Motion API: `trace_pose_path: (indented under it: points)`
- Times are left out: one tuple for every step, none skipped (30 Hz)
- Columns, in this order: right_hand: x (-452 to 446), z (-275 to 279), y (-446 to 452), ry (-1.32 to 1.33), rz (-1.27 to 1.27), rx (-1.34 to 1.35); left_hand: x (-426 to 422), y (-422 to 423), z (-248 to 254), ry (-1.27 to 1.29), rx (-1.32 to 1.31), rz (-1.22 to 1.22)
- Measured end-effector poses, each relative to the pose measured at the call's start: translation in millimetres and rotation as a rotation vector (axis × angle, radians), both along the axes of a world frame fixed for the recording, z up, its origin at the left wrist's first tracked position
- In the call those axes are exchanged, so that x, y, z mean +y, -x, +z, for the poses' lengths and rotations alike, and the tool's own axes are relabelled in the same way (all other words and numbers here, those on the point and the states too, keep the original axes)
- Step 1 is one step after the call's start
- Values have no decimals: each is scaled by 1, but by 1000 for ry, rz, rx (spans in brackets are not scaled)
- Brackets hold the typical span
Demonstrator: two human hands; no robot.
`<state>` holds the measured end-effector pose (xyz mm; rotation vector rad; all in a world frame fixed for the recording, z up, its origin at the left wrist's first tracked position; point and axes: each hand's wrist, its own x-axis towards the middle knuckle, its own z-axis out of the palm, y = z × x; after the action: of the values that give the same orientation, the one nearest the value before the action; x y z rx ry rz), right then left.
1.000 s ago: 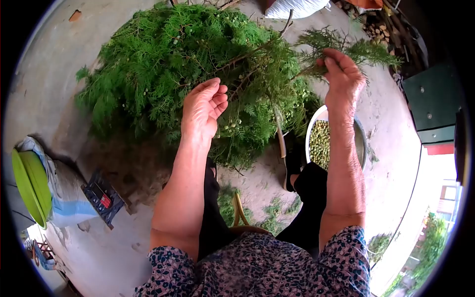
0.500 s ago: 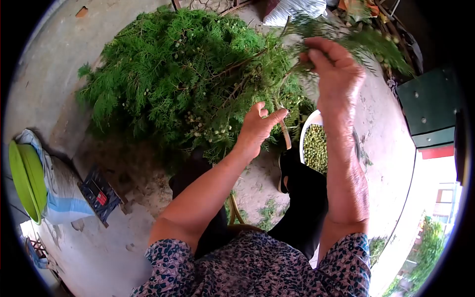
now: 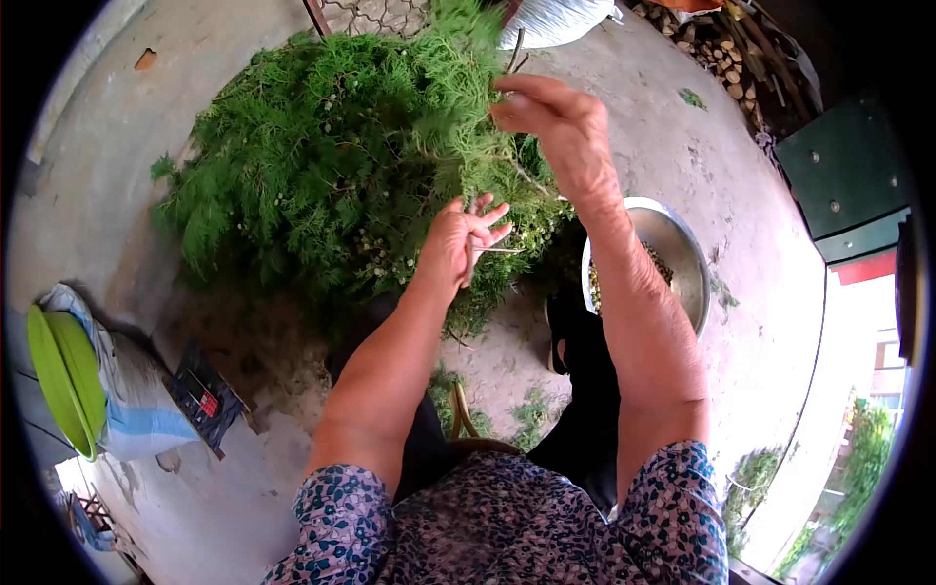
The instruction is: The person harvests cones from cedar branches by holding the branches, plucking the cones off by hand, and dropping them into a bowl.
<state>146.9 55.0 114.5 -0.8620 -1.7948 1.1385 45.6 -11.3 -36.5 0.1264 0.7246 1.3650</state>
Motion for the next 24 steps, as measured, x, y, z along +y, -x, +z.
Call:
trace_pose_path:
  points:
    - [4, -12, -14, -29, -116, 41, -2, 8, 3, 2, 44, -17]
    - [21, -48, -28, 49, -284, 111, -2, 17, 1, -38, 80, -54]
    - [29, -79, -49, 78, -405, 50, 0, 29, -4, -83, 150, -124]
    - [41, -119, -71, 6, -548, -200, 0, 37, -4, -64, 130, -132]
    - [39, -139, -85, 226, -590, -140, 1, 42, -3, -46, 108, -139]
    - [47, -177, -102, 292, -631, -197, -1, 44, 6, 15, 165, -139]
    - [44, -185, -103, 296, -633, -196, -3, 48, 13, 60, 239, -171]
    - [38, -194, -104, 96, -669, -397, -4, 53, 17, 52, 259, -212]
    - [35, -202, -104, -106, -697, -594, -5, 58, 19, 46, 280, -254]
    - [39, -211, -101, -112, -675, -657, -6, 60, 21, 45, 319, -259]
    - [39, -221, -96, -112, -658, -711, -6, 61, 22, 48, 326, -262]
    - [41, -223, -90, -115, -561, -744, -6, 62, 22, 52, 312, -244]
    - [44, -224, -85, -119, -463, -775, -6, 64, 21, 57, 298, -225]
    - [45, -226, -80, -39, -404, -829, -6, 68, 18, 11, 274, -210]
    - [48, -215, -72, 61, -331, -934, -6, 71, 21, -12, 272, -188]
    - [50, -218, -69, 54, -318, -985, -6, 75, 20, -33, 253, -160]
    - [50, -223, -67, 47, -304, -1036, -7, 79, 19, -53, 234, -131]
    - [50, -227, -68, 51, -303, -1026, -9, 81, 24, -61, 236, -96]
    - [50, -229, -68, 10, -328, -1030, -9, 83, 26, -41, 237, -72]
    - [51, -235, -70, 14, -314, -994, -9, 86, 24, -54, 222, -70]
    - [52, -241, -73, 16, -302, -959, -8, 89, 22, -69, 206, -68]
    - [50, -247, -75, -94, -302, -808, -7, 90, 22, -63, 178, -50]
    - [50, -252, -78, -91, -306, -808, -6, 90, 23, -58, 147, -34]
    - [48, -245, -75, -23, -248, -699, -6, 88, 27, -65, 136, -21]
